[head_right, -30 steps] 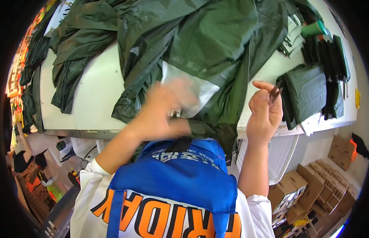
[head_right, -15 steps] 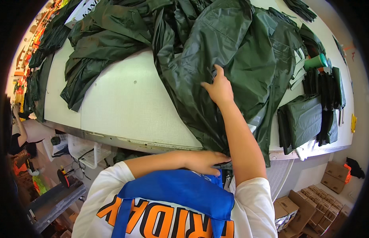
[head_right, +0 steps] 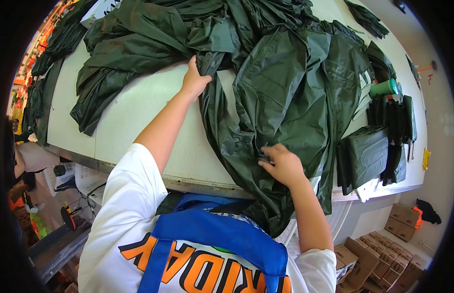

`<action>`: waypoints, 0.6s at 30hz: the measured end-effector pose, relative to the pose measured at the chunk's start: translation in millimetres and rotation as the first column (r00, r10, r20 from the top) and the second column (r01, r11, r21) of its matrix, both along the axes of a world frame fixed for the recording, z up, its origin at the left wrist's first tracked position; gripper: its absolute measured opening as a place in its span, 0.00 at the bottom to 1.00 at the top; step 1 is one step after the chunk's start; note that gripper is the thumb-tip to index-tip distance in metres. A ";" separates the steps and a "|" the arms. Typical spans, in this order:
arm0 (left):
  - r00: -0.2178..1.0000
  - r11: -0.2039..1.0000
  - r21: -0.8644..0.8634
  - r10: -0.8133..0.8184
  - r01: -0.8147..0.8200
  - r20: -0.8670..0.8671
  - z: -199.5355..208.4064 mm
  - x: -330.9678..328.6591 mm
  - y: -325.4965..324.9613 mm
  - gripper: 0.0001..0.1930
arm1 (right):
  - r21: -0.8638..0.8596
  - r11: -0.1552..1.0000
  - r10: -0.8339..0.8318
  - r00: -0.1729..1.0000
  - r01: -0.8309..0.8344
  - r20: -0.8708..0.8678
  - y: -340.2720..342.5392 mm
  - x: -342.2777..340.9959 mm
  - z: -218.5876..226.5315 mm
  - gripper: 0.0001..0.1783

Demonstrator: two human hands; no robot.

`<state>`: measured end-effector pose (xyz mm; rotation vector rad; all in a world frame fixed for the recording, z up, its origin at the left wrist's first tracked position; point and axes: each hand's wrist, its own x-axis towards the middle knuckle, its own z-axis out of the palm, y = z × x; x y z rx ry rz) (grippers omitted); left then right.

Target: The person folds a dark green jacket on a white table. They smooth the fabric, fold the sleeves and body, and place a tag inside the collar before stacking the finished item.

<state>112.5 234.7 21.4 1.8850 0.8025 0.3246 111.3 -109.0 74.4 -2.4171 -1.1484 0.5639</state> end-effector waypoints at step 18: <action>0.839 0.846 -0.222 -0.377 0.484 0.391 113.3 -160.7 -58.1 0.26 | 0.558 0.522 0.078 0.615 0.645 -0.785 103.5 -8.0 80.3 0.27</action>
